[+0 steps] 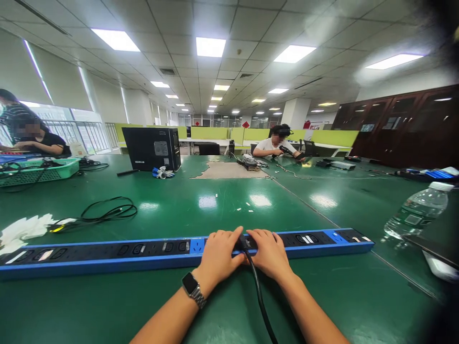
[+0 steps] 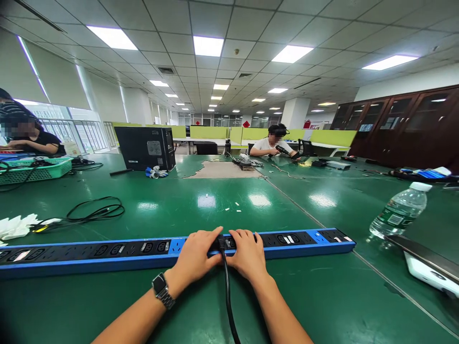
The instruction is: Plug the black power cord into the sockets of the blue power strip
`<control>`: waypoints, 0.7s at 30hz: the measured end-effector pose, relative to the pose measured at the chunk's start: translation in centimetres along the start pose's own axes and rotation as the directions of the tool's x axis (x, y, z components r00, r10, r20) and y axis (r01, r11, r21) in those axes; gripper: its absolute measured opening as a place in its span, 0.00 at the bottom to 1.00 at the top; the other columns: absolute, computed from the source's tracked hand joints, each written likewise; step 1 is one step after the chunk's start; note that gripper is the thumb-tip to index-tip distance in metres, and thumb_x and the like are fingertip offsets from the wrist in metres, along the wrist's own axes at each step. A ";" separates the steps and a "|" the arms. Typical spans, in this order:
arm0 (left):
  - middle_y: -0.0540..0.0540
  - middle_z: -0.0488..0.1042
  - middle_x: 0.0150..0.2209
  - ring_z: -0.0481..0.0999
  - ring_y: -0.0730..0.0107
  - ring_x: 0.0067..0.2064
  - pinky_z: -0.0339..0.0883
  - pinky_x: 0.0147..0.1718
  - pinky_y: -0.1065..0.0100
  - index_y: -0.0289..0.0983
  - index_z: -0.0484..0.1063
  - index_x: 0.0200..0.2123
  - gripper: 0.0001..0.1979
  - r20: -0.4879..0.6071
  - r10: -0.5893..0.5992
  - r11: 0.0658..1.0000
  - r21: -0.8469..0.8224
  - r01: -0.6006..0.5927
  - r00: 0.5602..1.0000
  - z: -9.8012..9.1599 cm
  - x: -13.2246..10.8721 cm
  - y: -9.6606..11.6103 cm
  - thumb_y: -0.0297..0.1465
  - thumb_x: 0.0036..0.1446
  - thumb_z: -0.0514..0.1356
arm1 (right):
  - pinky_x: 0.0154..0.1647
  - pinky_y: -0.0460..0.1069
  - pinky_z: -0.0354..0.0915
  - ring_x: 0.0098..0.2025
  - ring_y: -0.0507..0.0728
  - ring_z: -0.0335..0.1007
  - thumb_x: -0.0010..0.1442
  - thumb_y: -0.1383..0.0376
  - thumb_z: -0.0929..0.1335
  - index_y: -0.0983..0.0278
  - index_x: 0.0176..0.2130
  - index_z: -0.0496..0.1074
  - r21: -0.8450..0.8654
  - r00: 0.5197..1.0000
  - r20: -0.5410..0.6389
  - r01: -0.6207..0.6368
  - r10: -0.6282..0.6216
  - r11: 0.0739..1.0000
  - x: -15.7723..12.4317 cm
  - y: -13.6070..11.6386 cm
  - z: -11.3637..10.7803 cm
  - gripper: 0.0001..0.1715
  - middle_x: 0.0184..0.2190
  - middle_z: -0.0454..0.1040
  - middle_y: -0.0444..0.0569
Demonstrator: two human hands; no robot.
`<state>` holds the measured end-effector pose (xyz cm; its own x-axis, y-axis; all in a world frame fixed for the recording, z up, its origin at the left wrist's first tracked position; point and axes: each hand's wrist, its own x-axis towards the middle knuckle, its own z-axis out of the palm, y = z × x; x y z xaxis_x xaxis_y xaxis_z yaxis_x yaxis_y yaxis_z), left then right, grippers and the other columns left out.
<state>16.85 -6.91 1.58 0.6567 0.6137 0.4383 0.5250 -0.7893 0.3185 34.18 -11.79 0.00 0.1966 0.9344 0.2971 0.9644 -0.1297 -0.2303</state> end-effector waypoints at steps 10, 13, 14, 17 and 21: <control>0.46 0.78 0.50 0.76 0.64 0.48 0.68 0.47 0.63 0.42 0.70 0.54 0.16 -0.337 -0.102 0.986 -0.156 0.051 0.936 0.2 1.4 1.4 0.29 0.64 0.56 | 0.61 0.64 0.50 0.58 0.64 0.64 0.49 0.47 0.71 0.56 0.53 0.71 -0.003 0.998 -0.059 0.029 -0.029 1.000 0.0 0.3 0.5 0.34 0.53 0.74 0.50; 0.44 0.80 0.45 0.78 0.64 0.43 0.70 0.44 0.65 0.39 0.71 0.53 0.16 -0.531 -0.219 0.955 -0.290 0.068 0.818 -2.8 0.0 -1.4 0.36 0.65 0.55 | 0.62 0.63 0.51 0.59 0.65 0.63 0.46 0.43 0.73 0.56 0.55 0.70 0.004 0.998 -0.055 0.016 -0.016 1.000 0.1 0.5 0.8 0.40 0.55 0.73 0.51; 0.44 0.80 0.43 0.79 0.64 0.41 0.70 0.42 0.65 0.39 0.71 0.53 0.17 -0.552 -0.293 0.938 -0.323 0.124 0.780 -3.8 -0.8 -2.8 0.39 0.65 0.55 | 0.62 0.63 0.51 0.60 0.66 0.62 0.46 0.43 0.73 0.56 0.55 0.70 0.008 0.999 -0.051 0.012 -0.012 1.000 0.1 0.6 0.9 0.41 0.55 0.72 0.51; 0.44 0.81 0.39 0.80 0.63 0.37 0.71 0.39 0.65 0.37 0.72 0.52 0.22 -0.526 -0.412 0.904 -0.339 0.261 0.744 -6.3 -3.5 -6.9 0.45 0.62 0.57 | 0.62 0.63 0.49 0.60 0.66 0.62 0.45 0.41 0.72 0.56 0.55 0.70 0.014 0.999 -0.045 0.011 -0.010 1.000 0.2 0.7 1.0 0.42 0.55 0.72 0.51; 0.44 0.81 0.42 0.80 0.62 0.41 0.72 0.43 0.63 0.38 0.72 0.53 0.23 -0.370 -0.412 0.898 -0.320 0.302 0.832 -6.7 -5.8 -9.5 0.45 0.63 0.54 | 0.63 0.63 0.48 0.60 0.66 0.62 0.45 0.42 0.73 0.56 0.56 0.70 0.009 0.999 -0.037 0.006 -0.006 1.000 0.1 0.6 0.9 0.43 0.55 0.72 0.51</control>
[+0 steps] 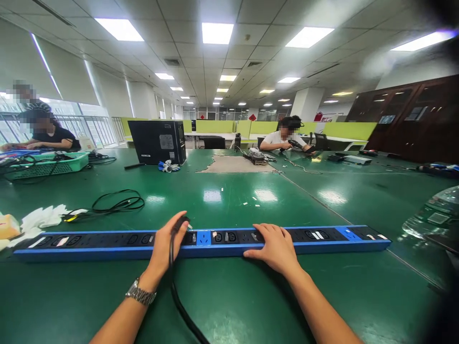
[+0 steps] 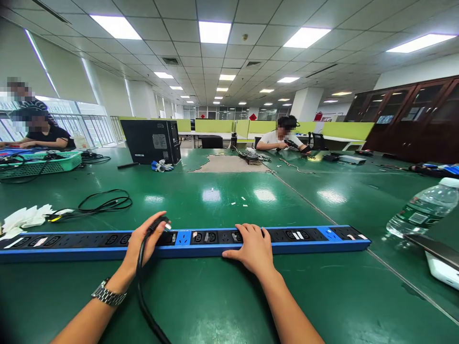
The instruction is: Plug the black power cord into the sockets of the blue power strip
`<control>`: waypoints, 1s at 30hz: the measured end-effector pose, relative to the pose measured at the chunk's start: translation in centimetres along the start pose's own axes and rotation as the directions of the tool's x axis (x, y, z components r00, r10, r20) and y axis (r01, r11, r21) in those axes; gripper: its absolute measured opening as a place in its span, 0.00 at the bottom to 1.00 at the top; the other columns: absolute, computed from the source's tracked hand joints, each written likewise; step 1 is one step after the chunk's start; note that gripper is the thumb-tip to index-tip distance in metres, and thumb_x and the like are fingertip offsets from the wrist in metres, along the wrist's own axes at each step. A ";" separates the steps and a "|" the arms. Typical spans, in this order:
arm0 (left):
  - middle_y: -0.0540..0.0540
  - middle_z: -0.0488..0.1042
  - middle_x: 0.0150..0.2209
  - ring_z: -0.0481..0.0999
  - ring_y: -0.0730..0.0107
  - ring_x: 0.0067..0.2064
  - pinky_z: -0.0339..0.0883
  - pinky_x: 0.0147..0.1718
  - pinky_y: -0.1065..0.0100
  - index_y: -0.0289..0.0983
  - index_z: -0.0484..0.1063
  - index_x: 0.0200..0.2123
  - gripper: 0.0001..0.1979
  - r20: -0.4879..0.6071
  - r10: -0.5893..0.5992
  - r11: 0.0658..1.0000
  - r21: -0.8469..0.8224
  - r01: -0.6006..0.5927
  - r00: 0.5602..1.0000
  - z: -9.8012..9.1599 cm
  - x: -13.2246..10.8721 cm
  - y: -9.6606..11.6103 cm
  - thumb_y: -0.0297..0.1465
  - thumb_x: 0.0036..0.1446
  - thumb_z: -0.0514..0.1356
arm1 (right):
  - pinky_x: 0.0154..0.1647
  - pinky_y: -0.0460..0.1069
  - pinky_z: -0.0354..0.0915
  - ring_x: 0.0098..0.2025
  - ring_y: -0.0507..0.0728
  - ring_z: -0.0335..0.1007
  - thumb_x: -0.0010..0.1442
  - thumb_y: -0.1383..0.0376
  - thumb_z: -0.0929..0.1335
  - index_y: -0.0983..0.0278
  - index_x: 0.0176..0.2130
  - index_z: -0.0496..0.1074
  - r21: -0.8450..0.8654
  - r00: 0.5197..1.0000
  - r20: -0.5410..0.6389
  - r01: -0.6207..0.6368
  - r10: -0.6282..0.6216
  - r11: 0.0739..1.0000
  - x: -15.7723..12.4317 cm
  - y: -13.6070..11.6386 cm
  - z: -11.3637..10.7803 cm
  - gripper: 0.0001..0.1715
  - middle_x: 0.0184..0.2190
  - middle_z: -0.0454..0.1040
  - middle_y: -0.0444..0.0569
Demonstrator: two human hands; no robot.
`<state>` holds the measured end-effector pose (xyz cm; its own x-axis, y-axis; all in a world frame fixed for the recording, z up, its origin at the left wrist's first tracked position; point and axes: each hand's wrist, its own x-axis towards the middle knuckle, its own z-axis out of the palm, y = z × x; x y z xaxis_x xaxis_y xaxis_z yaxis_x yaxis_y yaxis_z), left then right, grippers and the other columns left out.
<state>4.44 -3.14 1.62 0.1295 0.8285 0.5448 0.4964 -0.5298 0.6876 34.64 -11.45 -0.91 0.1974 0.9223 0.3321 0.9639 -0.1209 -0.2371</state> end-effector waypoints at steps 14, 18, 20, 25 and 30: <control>0.42 0.79 0.46 0.76 0.58 0.47 0.68 0.47 0.57 0.41 0.72 0.56 0.18 0.327 0.199 0.924 0.251 -0.288 0.924 2.5 -1.1 1.8 0.34 0.63 0.57 | 0.64 0.63 0.47 0.62 0.65 0.60 0.46 0.43 0.72 0.57 0.57 0.69 -0.007 0.998 0.046 -0.029 0.029 1.000 0.0 -0.4 -0.4 0.43 0.58 0.70 0.52; 0.42 0.78 0.49 0.75 0.57 0.49 0.68 0.49 0.55 0.41 0.64 0.62 0.24 0.320 0.247 0.919 0.222 -0.325 0.915 2.9 -1.8 1.9 0.32 0.62 0.57 | 0.64 0.62 0.48 0.62 0.65 0.60 0.46 0.43 0.72 0.57 0.57 0.69 -0.016 0.999 0.032 -0.021 0.022 1.000 0.0 -0.3 -0.3 0.42 0.57 0.71 0.51; 0.41 0.78 0.47 0.75 0.57 0.48 0.69 0.49 0.55 0.40 0.63 0.62 0.27 0.264 0.245 0.934 0.194 -0.300 0.933 3.1 -2.1 1.6 0.33 0.60 0.60 | 0.63 0.63 0.48 0.61 0.66 0.61 0.47 0.43 0.72 0.56 0.56 0.69 -0.022 1.000 0.015 -0.007 0.007 1.000 -0.1 -0.2 -0.1 0.41 0.57 0.71 0.51; 0.44 0.80 0.43 0.79 0.62 0.43 0.72 0.45 0.62 0.40 0.74 0.48 0.13 -0.071 0.269 0.963 0.052 -0.266 0.961 2.0 -1.7 1.5 0.37 0.62 0.59 | 0.63 0.64 0.47 0.61 0.66 0.61 0.48 0.43 0.71 0.56 0.57 0.69 -0.006 1.000 0.020 0.000 0.000 1.000 -0.1 0.0 0.0 0.41 0.57 0.70 0.51; 0.45 0.80 0.45 0.80 0.61 0.43 0.71 0.48 0.62 0.39 0.74 0.48 0.19 -0.430 0.163 0.984 0.142 -0.111 0.888 -3.2 -0.4 -0.6 0.43 0.59 0.61 | 0.62 0.63 0.48 0.61 0.66 0.61 0.48 0.42 0.70 0.55 0.56 0.69 -0.006 1.000 0.010 0.007 -0.007 1.000 0.0 0.1 0.1 0.41 0.56 0.71 0.51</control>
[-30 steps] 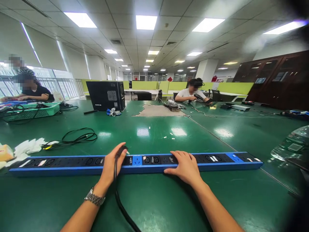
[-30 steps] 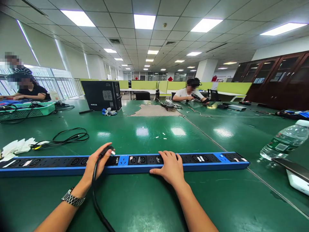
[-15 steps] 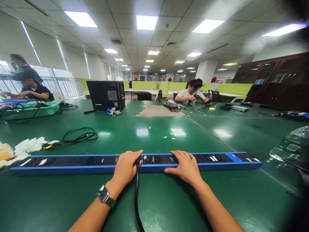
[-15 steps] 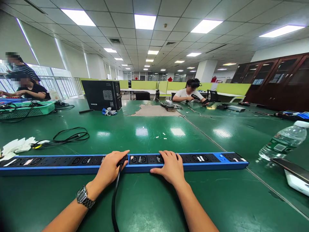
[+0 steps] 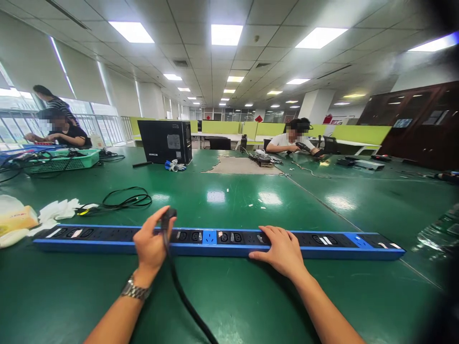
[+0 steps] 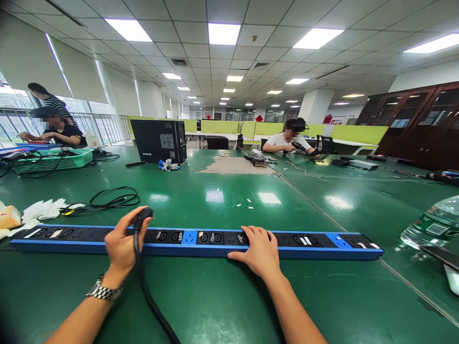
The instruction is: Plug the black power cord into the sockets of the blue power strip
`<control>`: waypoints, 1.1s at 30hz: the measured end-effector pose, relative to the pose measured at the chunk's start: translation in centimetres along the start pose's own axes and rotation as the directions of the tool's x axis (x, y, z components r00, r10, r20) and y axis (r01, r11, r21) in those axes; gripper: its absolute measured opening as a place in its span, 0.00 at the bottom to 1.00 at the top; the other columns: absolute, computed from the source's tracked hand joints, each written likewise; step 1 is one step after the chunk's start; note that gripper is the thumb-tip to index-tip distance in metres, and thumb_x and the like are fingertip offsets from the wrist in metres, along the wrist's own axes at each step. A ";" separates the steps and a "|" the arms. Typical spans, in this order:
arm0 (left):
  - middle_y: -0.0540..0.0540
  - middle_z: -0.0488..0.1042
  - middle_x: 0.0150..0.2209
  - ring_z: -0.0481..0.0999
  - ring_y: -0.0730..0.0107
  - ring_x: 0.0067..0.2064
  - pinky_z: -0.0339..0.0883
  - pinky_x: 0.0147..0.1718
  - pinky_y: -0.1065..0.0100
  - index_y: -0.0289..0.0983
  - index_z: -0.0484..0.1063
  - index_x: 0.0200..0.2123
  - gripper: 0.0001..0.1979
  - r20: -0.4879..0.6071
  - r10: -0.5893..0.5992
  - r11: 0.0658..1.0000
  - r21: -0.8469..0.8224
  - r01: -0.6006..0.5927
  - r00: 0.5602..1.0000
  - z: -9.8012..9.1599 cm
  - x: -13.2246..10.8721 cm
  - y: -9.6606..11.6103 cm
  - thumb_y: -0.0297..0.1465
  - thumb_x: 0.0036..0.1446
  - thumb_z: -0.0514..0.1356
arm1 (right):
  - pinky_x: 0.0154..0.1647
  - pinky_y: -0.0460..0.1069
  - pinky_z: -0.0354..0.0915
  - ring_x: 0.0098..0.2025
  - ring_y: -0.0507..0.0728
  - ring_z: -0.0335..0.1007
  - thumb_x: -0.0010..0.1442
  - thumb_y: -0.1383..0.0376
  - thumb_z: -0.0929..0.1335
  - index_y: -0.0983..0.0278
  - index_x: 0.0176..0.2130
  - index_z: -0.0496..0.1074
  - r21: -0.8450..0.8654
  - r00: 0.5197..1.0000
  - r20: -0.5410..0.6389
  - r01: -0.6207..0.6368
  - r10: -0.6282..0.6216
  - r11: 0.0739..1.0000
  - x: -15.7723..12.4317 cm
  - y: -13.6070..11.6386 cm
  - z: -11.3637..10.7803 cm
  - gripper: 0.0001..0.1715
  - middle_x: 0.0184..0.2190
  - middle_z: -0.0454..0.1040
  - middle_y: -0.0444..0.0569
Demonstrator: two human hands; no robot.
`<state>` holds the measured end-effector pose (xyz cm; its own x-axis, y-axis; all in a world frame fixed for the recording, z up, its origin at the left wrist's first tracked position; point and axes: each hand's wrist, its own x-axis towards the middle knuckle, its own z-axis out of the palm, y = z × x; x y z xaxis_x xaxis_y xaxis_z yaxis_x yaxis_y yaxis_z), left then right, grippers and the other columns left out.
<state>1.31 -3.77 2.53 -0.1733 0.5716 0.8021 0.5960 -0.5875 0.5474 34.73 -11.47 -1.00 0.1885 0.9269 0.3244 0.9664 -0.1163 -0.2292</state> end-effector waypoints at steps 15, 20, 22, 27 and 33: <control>0.44 0.81 0.39 0.79 0.60 0.39 0.74 0.42 0.61 0.40 0.79 0.41 0.18 0.418 -0.041 0.998 0.060 0.018 0.907 -2.9 0.6 -4.6 0.45 0.52 0.63 | 0.63 0.63 0.46 0.62 0.65 0.59 0.45 0.41 0.72 0.57 0.57 0.69 0.012 0.998 0.048 -0.034 0.033 0.999 0.1 -0.3 -0.4 0.45 0.58 0.70 0.51; 0.45 0.81 0.38 0.78 0.59 0.40 0.73 0.43 0.59 0.42 0.78 0.39 0.13 0.510 0.059 0.994 0.049 -0.097 0.858 -2.5 0.5 -4.3 0.39 0.52 0.62 | 0.62 0.64 0.47 0.61 0.67 0.61 0.47 0.41 0.70 0.55 0.56 0.70 0.019 1.000 0.015 -0.014 0.014 1.000 0.1 -0.1 0.0 0.42 0.57 0.71 0.51; 0.45 0.81 0.37 0.78 0.59 0.40 0.73 0.42 0.59 0.42 0.78 0.40 0.14 0.531 0.064 0.994 0.044 -0.103 0.845 -2.5 0.5 -4.4 0.39 0.51 0.62 | 0.62 0.64 0.47 0.61 0.67 0.61 0.47 0.41 0.70 0.55 0.56 0.70 0.021 1.000 0.012 -0.015 0.015 1.000 0.1 0.0 0.0 0.42 0.57 0.71 0.51; 0.44 0.81 0.42 0.80 0.61 0.42 0.73 0.45 0.61 0.40 0.76 0.46 0.19 0.354 -0.028 0.998 -0.038 0.044 0.935 -2.3 0.0 -3.2 0.44 0.55 0.62 | 0.63 0.64 0.48 0.62 0.67 0.60 0.46 0.41 0.71 0.56 0.56 0.70 0.011 0.999 0.024 -0.026 0.026 1.000 0.1 -0.1 -0.1 0.43 0.58 0.70 0.51; 0.45 0.81 0.39 0.79 0.62 0.39 0.72 0.41 0.62 0.41 0.77 0.45 0.15 0.500 0.052 0.997 -0.070 -0.020 0.864 2.1 -2.1 1.8 0.38 0.56 0.63 | 0.63 0.63 0.48 0.62 0.65 0.60 0.45 0.42 0.72 0.57 0.57 0.69 0.017 0.999 0.029 -0.033 0.033 0.999 0.1 -0.2 -0.2 0.44 0.58 0.71 0.50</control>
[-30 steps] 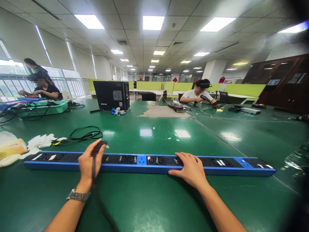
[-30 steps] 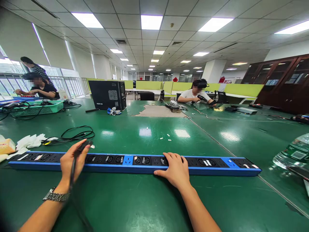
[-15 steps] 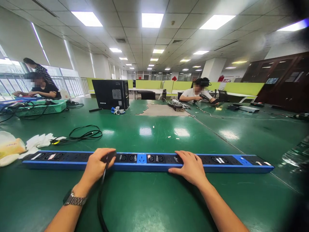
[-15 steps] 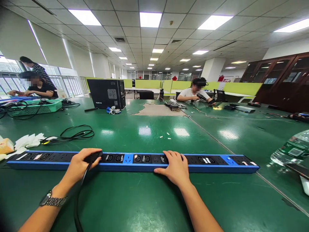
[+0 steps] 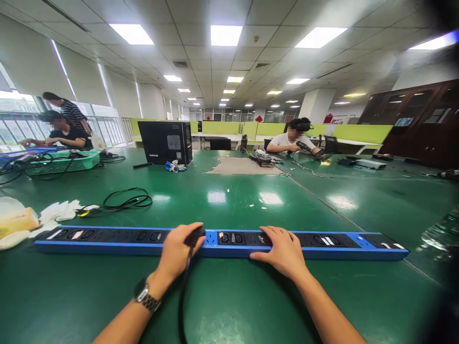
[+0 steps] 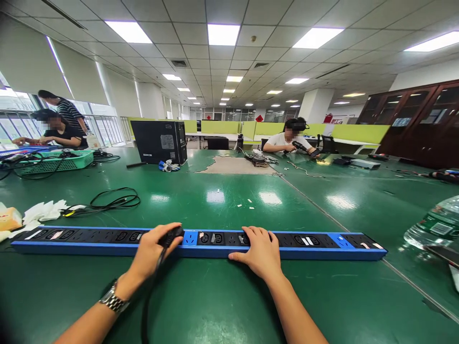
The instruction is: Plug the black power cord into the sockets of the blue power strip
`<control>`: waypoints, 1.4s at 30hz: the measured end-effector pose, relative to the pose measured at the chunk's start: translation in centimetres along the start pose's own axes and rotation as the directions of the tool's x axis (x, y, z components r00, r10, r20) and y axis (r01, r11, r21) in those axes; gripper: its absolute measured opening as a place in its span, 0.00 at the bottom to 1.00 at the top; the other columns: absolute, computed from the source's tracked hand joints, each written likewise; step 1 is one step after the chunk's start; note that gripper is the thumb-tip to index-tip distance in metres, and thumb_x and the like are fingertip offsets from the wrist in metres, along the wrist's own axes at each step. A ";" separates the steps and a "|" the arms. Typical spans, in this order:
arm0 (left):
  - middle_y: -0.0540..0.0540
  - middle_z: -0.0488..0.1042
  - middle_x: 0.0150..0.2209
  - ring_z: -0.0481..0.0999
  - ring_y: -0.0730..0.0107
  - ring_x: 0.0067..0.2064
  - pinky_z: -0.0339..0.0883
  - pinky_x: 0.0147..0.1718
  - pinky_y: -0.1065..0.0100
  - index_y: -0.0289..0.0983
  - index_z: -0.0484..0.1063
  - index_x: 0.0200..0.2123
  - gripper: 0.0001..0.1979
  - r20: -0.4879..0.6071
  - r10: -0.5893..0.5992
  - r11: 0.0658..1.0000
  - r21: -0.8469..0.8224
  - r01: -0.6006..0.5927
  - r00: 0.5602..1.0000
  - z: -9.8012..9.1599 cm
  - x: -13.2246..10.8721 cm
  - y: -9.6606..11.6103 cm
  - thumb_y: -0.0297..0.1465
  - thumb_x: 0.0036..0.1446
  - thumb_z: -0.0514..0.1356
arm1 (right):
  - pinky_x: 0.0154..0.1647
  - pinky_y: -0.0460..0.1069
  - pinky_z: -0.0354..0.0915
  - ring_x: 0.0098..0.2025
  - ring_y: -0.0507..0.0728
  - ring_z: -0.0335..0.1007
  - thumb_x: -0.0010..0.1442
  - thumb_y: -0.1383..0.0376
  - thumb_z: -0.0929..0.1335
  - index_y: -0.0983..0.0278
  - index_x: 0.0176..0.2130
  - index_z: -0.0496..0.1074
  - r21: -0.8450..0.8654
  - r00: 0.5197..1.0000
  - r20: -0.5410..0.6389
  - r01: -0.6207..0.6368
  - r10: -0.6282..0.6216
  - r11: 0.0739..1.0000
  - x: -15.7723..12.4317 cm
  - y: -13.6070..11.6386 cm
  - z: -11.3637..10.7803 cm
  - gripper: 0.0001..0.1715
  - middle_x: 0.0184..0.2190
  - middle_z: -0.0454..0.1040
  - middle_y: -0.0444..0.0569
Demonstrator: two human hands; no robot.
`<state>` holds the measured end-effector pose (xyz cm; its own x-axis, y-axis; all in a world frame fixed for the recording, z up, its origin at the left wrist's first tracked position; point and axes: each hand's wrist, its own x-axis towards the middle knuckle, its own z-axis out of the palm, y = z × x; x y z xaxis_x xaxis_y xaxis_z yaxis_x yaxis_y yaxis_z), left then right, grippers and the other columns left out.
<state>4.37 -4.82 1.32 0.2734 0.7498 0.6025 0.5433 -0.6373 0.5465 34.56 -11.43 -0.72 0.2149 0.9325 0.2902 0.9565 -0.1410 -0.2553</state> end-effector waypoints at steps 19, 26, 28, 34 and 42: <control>0.44 0.77 0.52 0.73 0.56 0.53 0.65 0.52 0.55 0.43 0.74 0.52 0.20 0.234 0.015 0.981 0.186 -0.060 0.972 2.4 1.2 1.6 0.32 0.55 0.67 | 0.63 0.65 0.49 0.62 0.67 0.61 0.44 0.43 0.73 0.57 0.56 0.70 0.012 1.000 -0.023 0.022 -0.021 1.000 -0.1 0.3 0.1 0.44 0.58 0.70 0.52; 0.40 0.77 0.51 0.73 0.48 0.53 0.60 0.56 0.45 0.39 0.74 0.52 0.30 0.253 0.017 0.954 0.286 -0.091 0.967 1.6 0.6 0.4 0.40 0.46 0.72 | 0.60 0.66 0.54 0.55 0.65 0.67 0.48 0.51 0.73 0.57 0.52 0.72 0.224 0.982 -0.150 0.146 -0.113 0.964 -0.5 -1.6 0.5 0.32 0.52 0.75 0.51; 0.42 0.78 0.50 0.74 0.52 0.52 0.64 0.53 0.50 0.40 0.77 0.45 0.17 0.254 0.058 0.964 0.237 -0.120 0.965 1.6 0.6 0.1 0.35 0.51 0.69 | 0.57 0.63 0.58 0.52 0.63 0.70 0.53 0.53 0.71 0.59 0.47 0.73 0.305 0.956 -0.222 0.256 -0.193 0.918 -0.9 -3.4 0.8 0.23 0.49 0.77 0.52; 0.44 0.80 0.43 0.76 0.60 0.44 0.68 0.44 0.58 0.39 0.74 0.46 0.12 0.069 0.117 0.985 0.118 -0.125 0.991 2.3 0.3 0.5 0.27 0.57 0.61 | 0.55 0.61 0.62 0.52 0.62 0.69 0.59 0.57 0.69 0.59 0.44 0.74 0.337 0.848 -0.333 0.516 -0.413 0.787 -2.0 -7.4 1.6 0.14 0.49 0.76 0.53; 0.48 0.77 0.31 0.74 0.64 0.33 0.65 0.33 0.64 0.39 0.74 0.45 0.11 0.058 0.351 0.936 -0.014 -0.351 0.935 4.0 -1.0 3.2 0.31 0.57 0.64 | 0.43 0.55 0.66 0.44 0.60 0.71 0.56 0.45 0.69 0.62 0.54 0.71 0.260 0.765 -0.513 0.570 -0.389 0.779 -2.1 -8.0 1.9 0.34 0.44 0.77 0.54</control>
<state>9.03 -6.88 0.09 0.4925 0.4877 0.7209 0.4018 -0.8621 0.3087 26.11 -11.66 -1.05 -0.1061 0.5978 0.7946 0.8164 0.5085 -0.2736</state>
